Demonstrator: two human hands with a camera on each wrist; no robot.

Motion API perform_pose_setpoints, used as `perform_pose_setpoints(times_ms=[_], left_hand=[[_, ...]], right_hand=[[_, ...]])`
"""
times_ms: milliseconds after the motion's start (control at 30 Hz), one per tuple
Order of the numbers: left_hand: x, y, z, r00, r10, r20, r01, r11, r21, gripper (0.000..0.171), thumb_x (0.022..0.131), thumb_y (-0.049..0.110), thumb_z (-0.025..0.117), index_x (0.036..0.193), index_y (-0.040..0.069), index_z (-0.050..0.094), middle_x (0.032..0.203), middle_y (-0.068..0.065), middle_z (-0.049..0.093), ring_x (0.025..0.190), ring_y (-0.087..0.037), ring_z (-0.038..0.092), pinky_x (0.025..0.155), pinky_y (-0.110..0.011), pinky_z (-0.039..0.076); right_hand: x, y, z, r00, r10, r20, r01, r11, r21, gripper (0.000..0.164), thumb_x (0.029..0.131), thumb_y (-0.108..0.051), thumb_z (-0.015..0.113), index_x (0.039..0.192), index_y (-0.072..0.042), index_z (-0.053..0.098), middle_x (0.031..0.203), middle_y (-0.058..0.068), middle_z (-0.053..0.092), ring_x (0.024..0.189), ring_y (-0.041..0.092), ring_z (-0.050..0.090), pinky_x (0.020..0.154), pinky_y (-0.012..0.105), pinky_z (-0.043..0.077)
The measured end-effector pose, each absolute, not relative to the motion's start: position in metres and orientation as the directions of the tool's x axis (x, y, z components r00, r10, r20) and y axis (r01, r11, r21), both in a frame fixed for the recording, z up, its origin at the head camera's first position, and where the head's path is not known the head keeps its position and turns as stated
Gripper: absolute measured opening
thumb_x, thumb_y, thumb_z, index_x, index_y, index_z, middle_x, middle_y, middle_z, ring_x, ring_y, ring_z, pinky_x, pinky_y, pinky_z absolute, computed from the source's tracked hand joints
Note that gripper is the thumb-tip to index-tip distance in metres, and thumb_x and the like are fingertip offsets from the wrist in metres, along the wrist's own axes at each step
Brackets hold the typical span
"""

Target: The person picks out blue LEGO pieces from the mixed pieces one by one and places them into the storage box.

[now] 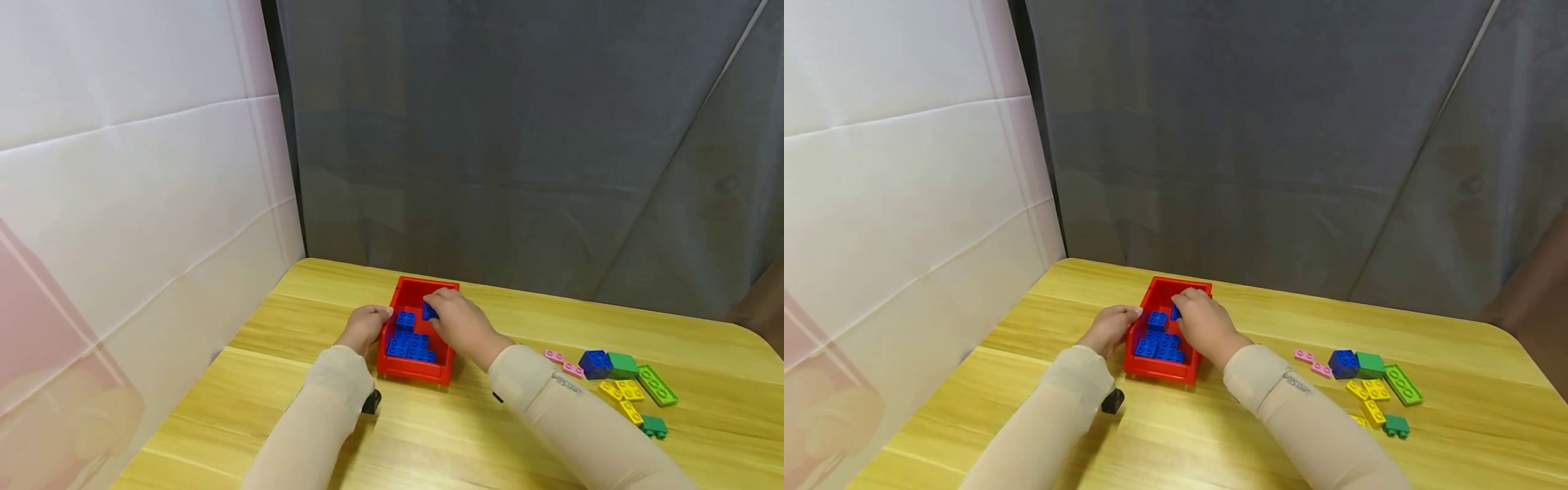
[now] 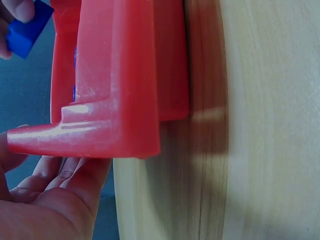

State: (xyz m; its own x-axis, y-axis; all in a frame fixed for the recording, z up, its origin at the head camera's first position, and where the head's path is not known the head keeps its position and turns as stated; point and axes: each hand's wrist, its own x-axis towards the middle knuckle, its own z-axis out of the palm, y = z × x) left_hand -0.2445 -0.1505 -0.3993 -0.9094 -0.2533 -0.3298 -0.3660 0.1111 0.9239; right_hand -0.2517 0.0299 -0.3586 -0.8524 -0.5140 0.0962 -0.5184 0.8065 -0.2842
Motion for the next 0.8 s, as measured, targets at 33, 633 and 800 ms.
perform_pose_setpoints(times_ms=[33,633,800], left_hand=[[-0.245,-0.151,-0.400,-0.910,-0.253,-0.328,-0.364,0.111,0.925,0.030,0.100,0.020,0.052,0.119,-0.001,0.061,0.124,-0.018,0.059,0.113,-0.033,0.053,0.103,-0.047,0.042],[-0.247,-0.142,-0.400,-0.908,-0.255,-0.333,-0.372,0.120,0.921,0.030,0.100,0.021,0.053,0.120,0.000,0.061,0.121,-0.017,0.059,0.112,-0.033,0.053,0.101,-0.047,0.044],[-0.247,-0.141,-0.400,-0.906,-0.258,-0.335,-0.373,0.116,0.920,0.030,0.100,0.021,0.053,0.120,0.001,0.061,0.121,-0.017,0.060,0.112,-0.033,0.053,0.102,-0.046,0.044]], right_hand=[[-0.253,0.028,-0.359,-0.851,-0.517,0.088,-0.519,0.805,-0.286,0.052,0.089,-0.016,0.070,0.137,-0.009,0.053,0.136,0.010,0.054,0.127,0.028,0.049,0.102,0.045,0.044],[-0.267,0.010,-0.366,-0.853,-0.521,-0.012,-0.513,0.843,-0.161,0.036,0.090,-0.012,0.068,0.125,-0.005,0.063,0.116,0.012,0.064,0.110,0.027,0.059,0.095,0.043,0.050],[-0.272,0.009,-0.369,-0.850,-0.525,-0.037,-0.517,0.847,-0.120,0.026,0.091,-0.012,0.066,0.116,-0.006,0.067,0.104,0.011,0.065,0.100,0.025,0.061,0.093,0.041,0.052]])
